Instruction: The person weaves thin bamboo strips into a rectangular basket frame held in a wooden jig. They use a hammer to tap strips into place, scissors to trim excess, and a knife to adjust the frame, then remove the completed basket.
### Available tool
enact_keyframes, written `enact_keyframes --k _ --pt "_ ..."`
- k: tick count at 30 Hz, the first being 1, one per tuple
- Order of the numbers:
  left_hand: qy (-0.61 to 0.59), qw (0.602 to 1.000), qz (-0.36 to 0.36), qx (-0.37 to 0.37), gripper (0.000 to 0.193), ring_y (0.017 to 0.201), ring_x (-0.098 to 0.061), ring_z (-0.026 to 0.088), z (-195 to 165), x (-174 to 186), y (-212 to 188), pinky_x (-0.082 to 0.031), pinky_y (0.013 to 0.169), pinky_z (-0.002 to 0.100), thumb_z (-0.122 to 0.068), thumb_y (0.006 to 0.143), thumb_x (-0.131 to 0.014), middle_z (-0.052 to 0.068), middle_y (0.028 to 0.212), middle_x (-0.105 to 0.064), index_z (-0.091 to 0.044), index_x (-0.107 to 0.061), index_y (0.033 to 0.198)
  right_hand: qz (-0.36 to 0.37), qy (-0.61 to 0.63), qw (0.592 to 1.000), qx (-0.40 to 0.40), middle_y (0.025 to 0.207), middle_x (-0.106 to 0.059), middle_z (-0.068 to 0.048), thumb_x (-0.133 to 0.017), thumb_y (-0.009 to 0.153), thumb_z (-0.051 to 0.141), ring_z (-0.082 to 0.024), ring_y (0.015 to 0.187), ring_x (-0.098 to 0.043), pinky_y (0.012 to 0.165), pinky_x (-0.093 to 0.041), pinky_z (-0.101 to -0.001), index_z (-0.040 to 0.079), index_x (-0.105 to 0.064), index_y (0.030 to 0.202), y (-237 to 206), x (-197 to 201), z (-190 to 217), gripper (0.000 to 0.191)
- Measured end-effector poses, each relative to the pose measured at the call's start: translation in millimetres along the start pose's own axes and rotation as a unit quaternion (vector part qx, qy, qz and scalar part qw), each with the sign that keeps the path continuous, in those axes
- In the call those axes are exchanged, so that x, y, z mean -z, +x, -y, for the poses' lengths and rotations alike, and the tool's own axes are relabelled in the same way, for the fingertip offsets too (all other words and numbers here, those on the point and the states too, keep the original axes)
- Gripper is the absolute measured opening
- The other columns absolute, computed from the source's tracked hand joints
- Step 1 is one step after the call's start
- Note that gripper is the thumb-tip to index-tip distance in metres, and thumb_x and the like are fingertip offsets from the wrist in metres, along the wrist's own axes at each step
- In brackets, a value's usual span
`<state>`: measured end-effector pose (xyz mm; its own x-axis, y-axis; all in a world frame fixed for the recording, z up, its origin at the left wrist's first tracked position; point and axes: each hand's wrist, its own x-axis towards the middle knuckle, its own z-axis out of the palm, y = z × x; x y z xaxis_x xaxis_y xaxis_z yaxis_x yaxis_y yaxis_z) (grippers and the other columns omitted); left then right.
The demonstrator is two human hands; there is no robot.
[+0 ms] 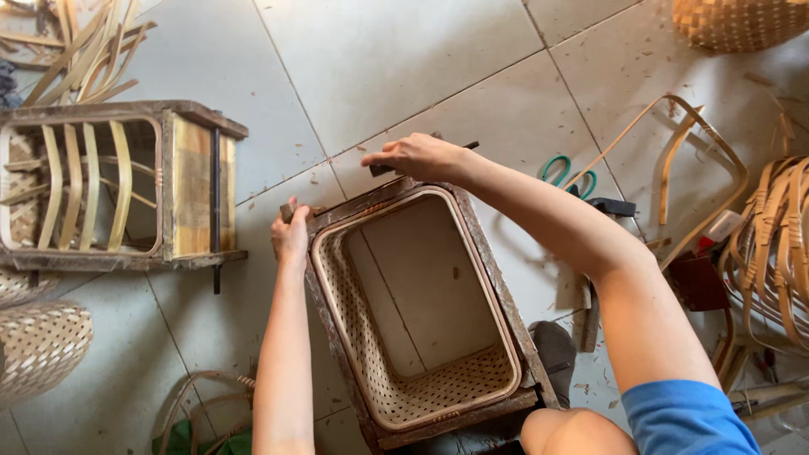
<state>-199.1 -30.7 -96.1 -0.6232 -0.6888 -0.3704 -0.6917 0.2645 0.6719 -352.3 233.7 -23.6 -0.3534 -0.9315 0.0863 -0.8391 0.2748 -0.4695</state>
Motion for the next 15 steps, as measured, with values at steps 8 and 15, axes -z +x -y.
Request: enact_keyframes --k 8,15 --pt "-0.018 0.997 0.073 -0.009 0.051 0.115 -0.064 0.022 -5.2 10.1 2.5 -0.048 0.097 0.038 -0.04 0.082 -0.07 0.007 0.119 -0.07 -0.018 -0.068 0.128 -0.027 0.021 0.999 -0.018 0.116 -0.072 -0.012 -0.065 0.093 0.005 -0.029 0.078 -0.073 0.065 -0.062 -0.0405 0.024 -0.042 0.153 -6.0 1.1 -20.6 0.067" --pt "-0.032 0.998 0.052 0.008 0.047 0.107 -0.071 0.02 -6.5 5.0 1.9 -0.053 0.095 0.037 -0.043 0.083 -0.067 0.004 0.109 -0.076 -0.022 -0.069 0.125 0.026 0.007 0.999 -0.041 0.129 -0.067 -0.012 -0.053 0.103 -0.003 -0.027 0.062 -0.071 0.054 -0.059 -0.0371 0.024 -0.029 0.16 0.2 -3.5 -12.9 0.068"
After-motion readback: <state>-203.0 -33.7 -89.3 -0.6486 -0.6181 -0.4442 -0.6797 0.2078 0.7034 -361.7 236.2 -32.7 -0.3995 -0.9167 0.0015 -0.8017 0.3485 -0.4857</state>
